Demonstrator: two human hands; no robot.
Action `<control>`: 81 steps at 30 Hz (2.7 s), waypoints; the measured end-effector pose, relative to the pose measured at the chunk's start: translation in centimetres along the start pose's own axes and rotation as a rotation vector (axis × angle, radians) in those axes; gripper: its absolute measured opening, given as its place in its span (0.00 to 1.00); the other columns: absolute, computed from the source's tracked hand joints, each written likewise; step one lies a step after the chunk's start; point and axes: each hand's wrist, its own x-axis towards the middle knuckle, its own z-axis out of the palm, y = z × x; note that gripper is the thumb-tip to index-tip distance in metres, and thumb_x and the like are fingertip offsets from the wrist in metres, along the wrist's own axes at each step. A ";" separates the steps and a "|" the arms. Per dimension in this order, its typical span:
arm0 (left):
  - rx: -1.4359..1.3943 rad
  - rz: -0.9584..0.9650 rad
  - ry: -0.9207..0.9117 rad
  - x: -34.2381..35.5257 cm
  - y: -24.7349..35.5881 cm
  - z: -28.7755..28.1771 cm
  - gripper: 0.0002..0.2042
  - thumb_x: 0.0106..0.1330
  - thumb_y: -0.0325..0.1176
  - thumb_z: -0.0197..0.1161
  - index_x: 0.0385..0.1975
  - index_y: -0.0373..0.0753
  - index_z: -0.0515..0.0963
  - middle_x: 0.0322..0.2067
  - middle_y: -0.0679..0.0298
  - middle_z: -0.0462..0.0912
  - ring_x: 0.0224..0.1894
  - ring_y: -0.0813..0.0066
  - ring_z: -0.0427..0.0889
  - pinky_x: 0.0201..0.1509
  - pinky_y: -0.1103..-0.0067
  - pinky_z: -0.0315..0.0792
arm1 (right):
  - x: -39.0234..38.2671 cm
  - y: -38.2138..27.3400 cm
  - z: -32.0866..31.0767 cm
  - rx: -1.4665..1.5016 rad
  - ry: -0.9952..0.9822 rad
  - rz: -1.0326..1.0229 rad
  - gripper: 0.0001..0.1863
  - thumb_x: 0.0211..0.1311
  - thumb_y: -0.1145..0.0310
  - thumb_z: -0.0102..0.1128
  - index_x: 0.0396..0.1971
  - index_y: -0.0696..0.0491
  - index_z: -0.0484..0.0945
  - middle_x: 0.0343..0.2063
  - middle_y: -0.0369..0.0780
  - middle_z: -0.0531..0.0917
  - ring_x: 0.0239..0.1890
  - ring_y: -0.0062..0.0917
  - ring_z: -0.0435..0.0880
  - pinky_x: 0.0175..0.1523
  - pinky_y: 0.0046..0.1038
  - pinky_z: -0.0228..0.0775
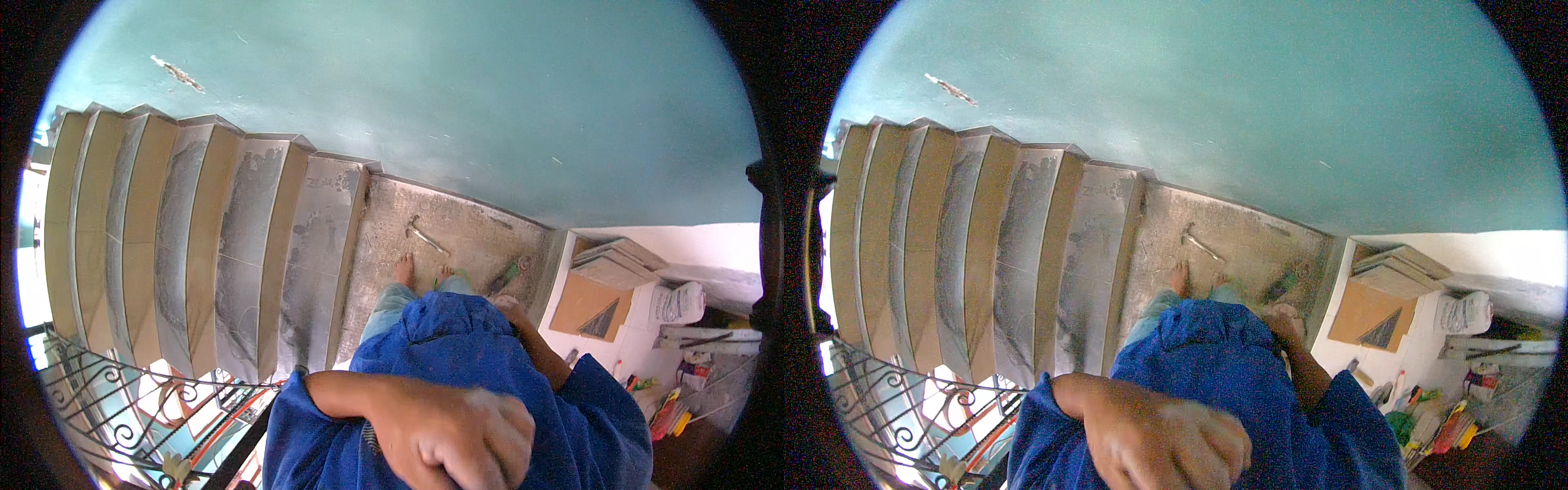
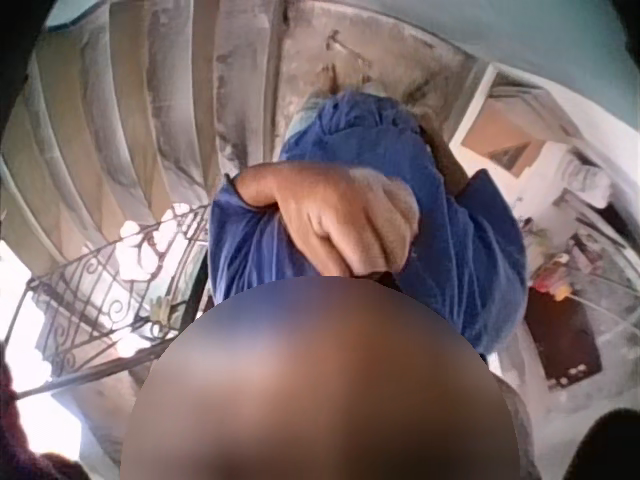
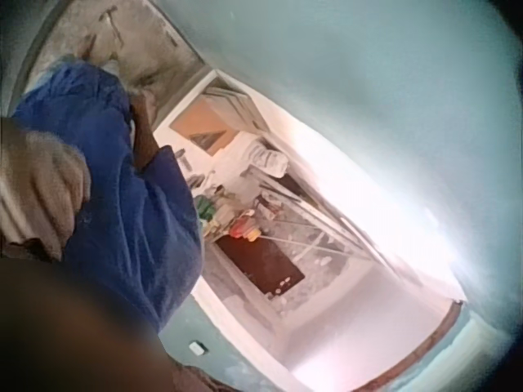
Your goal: The person measures and marks a dark tile, then uses an angle grinder to cut it. After cutting, the person places the tile on a stair step to check the fit and marks another tile on the floor.
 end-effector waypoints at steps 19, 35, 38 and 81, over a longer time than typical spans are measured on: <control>0.709 -1.724 -0.118 -44.1 -13.0 -4.3 0.31 0.72 0.56 0.54 0.67 0.41 0.67 0.64 0.41 0.69 0.66 0.38 0.67 0.70 0.55 0.62 | -5.0 -6.8 15.2 0.250 -0.541 -0.053 0.26 0.72 0.50 0.48 0.59 0.51 0.76 0.59 0.51 0.78 0.62 0.48 0.76 0.67 0.47 0.64; 0.823 -1.738 -0.274 -43.4 -17.2 0.8 0.33 0.74 0.59 0.49 0.70 0.41 0.63 0.68 0.39 0.62 0.71 0.32 0.58 0.74 0.52 0.55 | -8.8 1.1 20.2 0.284 -0.307 -0.188 0.28 0.73 0.48 0.46 0.61 0.52 0.75 0.57 0.52 0.79 0.59 0.50 0.77 0.66 0.44 0.65; 0.729 -1.804 -0.291 -41.1 -18.0 0.8 0.35 0.73 0.60 0.49 0.70 0.40 0.63 0.69 0.37 0.60 0.71 0.35 0.58 0.75 0.53 0.53 | -10.1 0.5 18.5 0.295 -0.359 -0.109 0.28 0.73 0.46 0.45 0.60 0.52 0.76 0.56 0.52 0.80 0.59 0.51 0.77 0.65 0.45 0.66; 0.785 -1.628 -0.579 -42.5 -18.5 -0.1 0.30 0.75 0.56 0.46 0.70 0.46 0.64 0.72 0.49 0.59 0.75 0.44 0.53 0.74 0.49 0.51 | -10.7 1.1 18.8 0.441 -0.313 0.014 0.34 0.67 0.36 0.49 0.61 0.45 0.77 0.60 0.49 0.78 0.62 0.48 0.76 0.69 0.50 0.62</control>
